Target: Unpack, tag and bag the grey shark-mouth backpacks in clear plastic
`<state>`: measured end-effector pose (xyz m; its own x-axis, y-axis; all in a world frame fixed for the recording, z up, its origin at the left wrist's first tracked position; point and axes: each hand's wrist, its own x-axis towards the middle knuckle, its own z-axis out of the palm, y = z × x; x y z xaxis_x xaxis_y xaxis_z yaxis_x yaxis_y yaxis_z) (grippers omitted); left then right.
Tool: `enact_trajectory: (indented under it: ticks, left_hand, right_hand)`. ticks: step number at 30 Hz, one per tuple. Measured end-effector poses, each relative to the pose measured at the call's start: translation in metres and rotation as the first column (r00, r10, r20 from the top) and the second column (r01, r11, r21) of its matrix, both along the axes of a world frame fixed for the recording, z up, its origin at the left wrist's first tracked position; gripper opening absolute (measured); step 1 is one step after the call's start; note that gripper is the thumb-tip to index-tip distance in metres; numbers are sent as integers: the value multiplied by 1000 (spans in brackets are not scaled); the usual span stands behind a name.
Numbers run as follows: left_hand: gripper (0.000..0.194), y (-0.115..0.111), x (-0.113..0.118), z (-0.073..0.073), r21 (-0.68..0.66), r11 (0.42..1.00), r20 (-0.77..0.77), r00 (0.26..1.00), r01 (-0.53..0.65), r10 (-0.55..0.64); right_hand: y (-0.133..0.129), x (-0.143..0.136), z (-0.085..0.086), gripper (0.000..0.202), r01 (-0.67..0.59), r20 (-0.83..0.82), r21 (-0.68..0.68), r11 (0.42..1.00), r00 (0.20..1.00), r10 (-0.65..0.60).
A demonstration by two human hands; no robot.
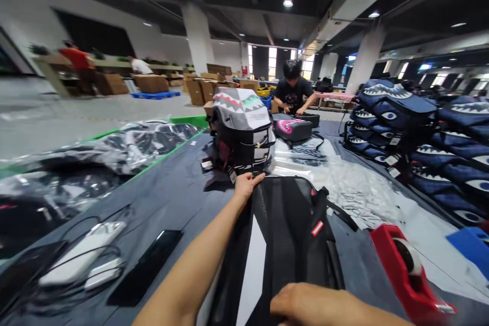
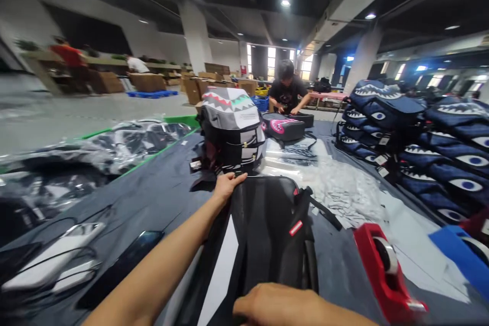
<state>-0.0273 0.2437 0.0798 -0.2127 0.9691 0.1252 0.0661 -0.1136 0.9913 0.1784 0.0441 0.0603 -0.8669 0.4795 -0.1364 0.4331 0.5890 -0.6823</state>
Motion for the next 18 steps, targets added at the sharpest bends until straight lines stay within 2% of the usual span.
enact_trajectory:
  ticks: [1, 2, 3, 4, 5, 6, 7, 8, 9, 10, 11, 13, 15, 16, 18]
  left_hand:
    - [44, 0, 4, -9, 6, 1000, -74, 997, -13, 13]
    - [41, -1, 6, -16, 18, 1000, -148, 989, -25, 28]
    - [34, -3, 8, -21, 30, 999, -208, 977, -35, 41]
    - [26, -5, 9, -23, 41, 998, -250, 967, -46, 55]
    - [22, -7, 10, -23, 59, 996, -298, 951, -63, 77]
    - [28, -9, 11, -21, 92, 993, -368, 923, -80, 108]
    - [37, -11, 12, -18, 144, 985, -459, 876, -90, 147]
    - [43, -13, 15, -15, 210, 974, -556, 809, -83, 189]
    - [45, -15, 20, -12, 279, 959, -643, 733, -48, 223]
    - [42, -17, 26, -10, 330, 944, -708, 668, 27, 228]
    - [37, -18, 34, -9, 352, 926, -746, 639, 136, 189]
    - [27, -20, 54, -10, 325, 858, -738, 674, 398, -33]
    - [24, -21, 78, -15, 291, 738, -634, 700, 609, -327]
    - [25, -21, 89, -18, 288, 687, -569, 696, 667, -438]
    - [23, -23, 109, -24, 292, 642, -469, 691, 709, -550]
  right_hand:
    - [3, 14, 10, 17, 52, -55, 9, 999, 997, -51]
    - [13, 30, 20, 19, 159, -130, 39, 986, 980, -153]
    - [28, 47, 29, 22, 330, -209, 73, 941, 928, -309]
    - [48, 64, 35, 25, 521, -267, 117, 846, 837, -478]
    - [71, 80, 37, 27, 693, -321, 175, 700, 712, -625]
    - [94, 93, 37, 29, 821, -342, 223, 526, 571, -746]
    - [117, 103, 34, 31, 897, -317, 248, 366, 432, -844]
    - [138, 109, 30, 32, 930, -279, 250, 269, 336, -900]
    - [155, 111, 26, 32, 944, -242, 249, 217, 277, -930]
    - [168, 110, 22, 30, 949, -216, 241, 204, 257, -942]
    - [176, 106, 21, 29, 949, -213, 231, 214, 264, -941]
    - [178, 93, 24, 28, 946, -267, 233, 226, 286, -920]
    - [164, 79, 35, 28, 943, -398, 232, 237, 315, -862]
    - [153, 72, 42, 28, 938, -471, 232, 260, 342, -813]
    - [127, 60, 53, 26, 910, -569, 249, 332, 414, -710]
